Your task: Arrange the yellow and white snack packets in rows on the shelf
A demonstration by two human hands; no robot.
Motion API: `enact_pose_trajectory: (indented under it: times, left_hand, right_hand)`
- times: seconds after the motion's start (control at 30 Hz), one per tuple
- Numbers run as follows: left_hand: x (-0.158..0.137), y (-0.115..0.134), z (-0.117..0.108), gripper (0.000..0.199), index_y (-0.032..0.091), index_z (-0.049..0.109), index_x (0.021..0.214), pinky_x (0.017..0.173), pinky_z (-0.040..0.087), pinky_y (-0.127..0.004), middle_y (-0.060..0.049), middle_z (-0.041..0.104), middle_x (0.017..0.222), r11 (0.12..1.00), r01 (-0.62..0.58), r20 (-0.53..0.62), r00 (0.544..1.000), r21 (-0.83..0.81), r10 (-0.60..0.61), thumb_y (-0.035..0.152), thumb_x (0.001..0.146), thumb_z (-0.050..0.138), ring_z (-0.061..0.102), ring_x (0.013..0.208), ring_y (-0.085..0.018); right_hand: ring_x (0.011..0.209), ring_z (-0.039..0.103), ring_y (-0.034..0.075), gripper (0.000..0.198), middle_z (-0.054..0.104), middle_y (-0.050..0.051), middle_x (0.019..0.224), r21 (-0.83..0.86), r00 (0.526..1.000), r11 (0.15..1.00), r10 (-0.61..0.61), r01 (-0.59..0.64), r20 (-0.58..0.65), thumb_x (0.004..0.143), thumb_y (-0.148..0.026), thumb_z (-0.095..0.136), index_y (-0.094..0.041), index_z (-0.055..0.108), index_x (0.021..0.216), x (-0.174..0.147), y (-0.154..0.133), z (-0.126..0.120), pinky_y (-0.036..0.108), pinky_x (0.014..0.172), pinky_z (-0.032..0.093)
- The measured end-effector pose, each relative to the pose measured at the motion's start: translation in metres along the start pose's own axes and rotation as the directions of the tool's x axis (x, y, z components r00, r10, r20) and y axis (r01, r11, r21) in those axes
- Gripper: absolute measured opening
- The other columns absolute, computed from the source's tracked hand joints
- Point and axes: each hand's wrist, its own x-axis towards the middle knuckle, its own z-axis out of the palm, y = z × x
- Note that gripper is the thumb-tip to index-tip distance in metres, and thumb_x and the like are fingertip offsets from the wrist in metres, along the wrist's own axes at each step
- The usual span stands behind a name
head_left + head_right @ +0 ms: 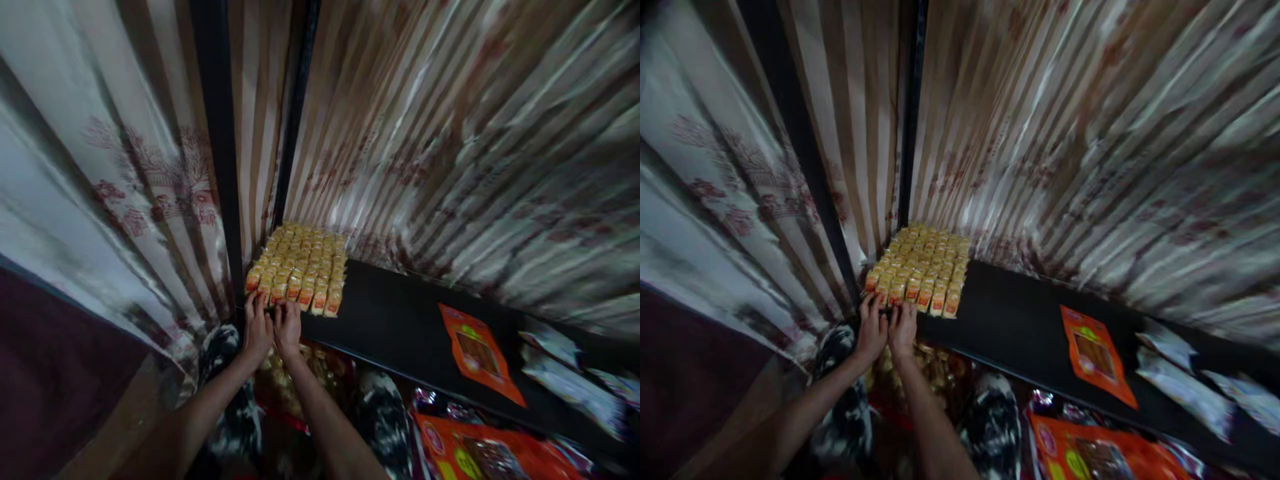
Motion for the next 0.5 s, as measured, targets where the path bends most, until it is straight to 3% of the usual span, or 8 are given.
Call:
enact_pose_trajectory:
  times: [0.17, 0.3, 0.4, 0.5]
  left_hand:
    - [-0.014, 0.006, -0.007, 0.045, 0.015, 0.047, 0.124, 0.099, 0.044, -0.041, -0.014, 0.038, 0.128, 0.999, 0.038, 0.049, 0.998, 0.004, -0.038, 0.008, 0.080, 0.038, 0.050, 0.114, -0.021]
    - [-0.044, 0.012, -0.006, 0.031, 0.016, 0.059, 0.104, 0.095, 0.045, -0.036, -0.010, 0.051, 0.111, 0.992, 0.098, 0.191, 0.975, 0.075, -0.111, 0.011, 0.083, 0.036, 0.055, 0.104, -0.019]
    - [-0.067, 0.015, 0.001, 0.029, 0.016, 0.062, 0.099, 0.094, 0.045, -0.032, -0.010, 0.054, 0.109, 0.965, 0.206, 0.359, 0.898, 0.163, -0.253, 0.011, 0.083, 0.038, 0.058, 0.099, -0.017]
    - [-0.082, 0.015, 0.011, 0.032, 0.012, 0.063, 0.101, 0.098, 0.040, -0.031, -0.013, 0.056, 0.114, 0.908, 0.277, 0.519, 0.751, 0.314, -0.408, 0.006, 0.078, 0.042, 0.056, 0.106, -0.019]
  right_hand:
    - [0.085, 0.052, 0.018, 0.019, 0.057, 0.006, 0.087, 0.057, 1.000, 0.998, -0.028, 0.029, -0.011, 0.089, -0.021, 0.036, -0.019, 0.055, 0.088, -0.012, -0.002, -0.018, 0.031, 0.079, 0.043]
    - [0.082, 0.056, 0.017, 0.020, 0.058, 0.006, 0.085, 0.076, 0.999, 0.997, -0.008, 0.005, 0.048, 0.088, -0.021, 0.037, -0.018, 0.057, 0.088, -0.042, 0.008, -0.032, 0.028, 0.075, 0.045]
    - [0.081, 0.060, 0.017, 0.021, 0.062, 0.007, 0.086, -0.023, 0.977, 0.997, 0.077, -0.074, 0.199, 0.087, -0.020, 0.038, -0.017, 0.059, 0.089, -0.071, 0.025, -0.038, 0.027, 0.075, 0.046]
    - [0.086, 0.062, 0.019, 0.023, 0.065, 0.012, 0.097, -0.264, 0.899, 0.946, 0.275, -0.188, 0.342, 0.082, -0.015, 0.044, -0.015, 0.061, 0.098, -0.095, 0.046, -0.043, 0.028, 0.076, 0.047]
